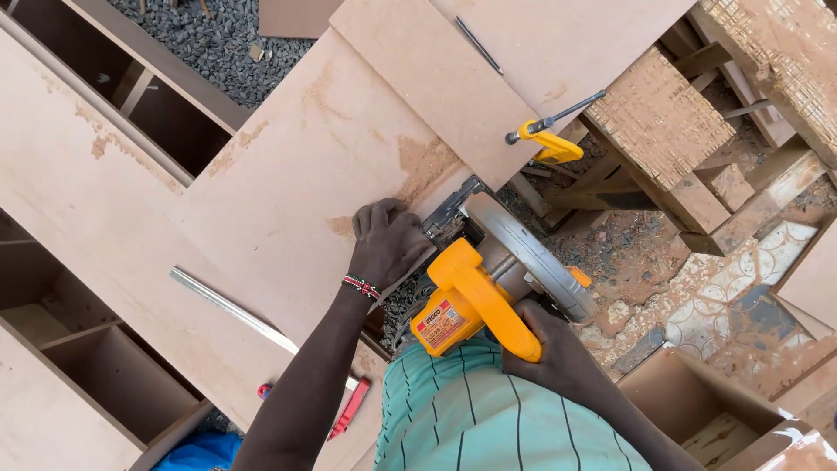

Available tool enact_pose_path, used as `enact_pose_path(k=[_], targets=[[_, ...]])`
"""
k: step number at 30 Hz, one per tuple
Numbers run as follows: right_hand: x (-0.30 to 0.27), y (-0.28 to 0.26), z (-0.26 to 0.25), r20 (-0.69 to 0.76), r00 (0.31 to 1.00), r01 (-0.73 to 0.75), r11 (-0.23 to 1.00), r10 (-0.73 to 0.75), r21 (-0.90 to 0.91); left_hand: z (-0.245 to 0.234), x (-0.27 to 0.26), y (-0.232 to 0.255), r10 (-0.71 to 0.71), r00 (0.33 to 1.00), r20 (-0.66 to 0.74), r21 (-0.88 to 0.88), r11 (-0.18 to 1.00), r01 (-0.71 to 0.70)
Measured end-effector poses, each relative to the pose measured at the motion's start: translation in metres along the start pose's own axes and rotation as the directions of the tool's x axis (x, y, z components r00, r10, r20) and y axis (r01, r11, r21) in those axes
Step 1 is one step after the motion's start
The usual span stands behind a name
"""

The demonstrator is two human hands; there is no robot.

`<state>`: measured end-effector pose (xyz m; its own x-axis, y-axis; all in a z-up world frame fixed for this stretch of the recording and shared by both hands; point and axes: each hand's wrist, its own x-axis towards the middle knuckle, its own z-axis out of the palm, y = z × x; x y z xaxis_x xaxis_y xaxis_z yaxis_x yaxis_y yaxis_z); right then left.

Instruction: The person measures and marks a piece of plywood, secures it with a clamp, and cuts it using a circular saw. They repeat the process for a second piece, stacking the cut pieces on a nearby wooden structure.

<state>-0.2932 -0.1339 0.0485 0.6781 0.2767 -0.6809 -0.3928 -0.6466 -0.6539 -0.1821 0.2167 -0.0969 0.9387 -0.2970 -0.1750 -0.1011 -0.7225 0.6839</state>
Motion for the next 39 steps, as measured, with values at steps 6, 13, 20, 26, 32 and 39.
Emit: enact_pose_path(k=[6, 13, 20, 26, 32, 39], targets=[[0.011, -0.017, 0.000, 0.063, 0.998, 0.028, 0.995, -0.022, -0.096, -0.002, 0.004, -0.003, -0.022, 0.999, -0.029, 0.071, 0.997, 0.024], [0.005, -0.047, -0.006, 0.033, 0.996, 0.087, 0.993, -0.085, -0.075, -0.016, 0.021, -0.007, 0.009, 1.000, 0.030, 0.109, 0.994, -0.012], [0.004, -0.036, 0.001, 0.003, 0.998, 0.068, 0.994, -0.068, -0.080, -0.020, 0.022, -0.012, 0.081, 0.996, 0.030, 0.127, 0.988, -0.085], [0.003, -0.041, 0.012, 0.025, 0.999, 0.038, 0.999, -0.037, -0.037, -0.026, 0.029, -0.019, 0.108, 0.989, 0.104, 0.116, 0.986, -0.119], [0.007, -0.044, 0.019, 0.021, 1.000, 0.020, 0.999, -0.019, -0.047, -0.031, 0.035, -0.029, 0.152, 0.976, 0.153, 0.173, 0.969, -0.178], [0.011, -0.044, 0.021, -0.017, 0.996, 0.091, 0.994, -0.092, -0.065, -0.032, 0.037, -0.033, 0.201, 0.968, 0.152, 0.175, 0.958, -0.227]])
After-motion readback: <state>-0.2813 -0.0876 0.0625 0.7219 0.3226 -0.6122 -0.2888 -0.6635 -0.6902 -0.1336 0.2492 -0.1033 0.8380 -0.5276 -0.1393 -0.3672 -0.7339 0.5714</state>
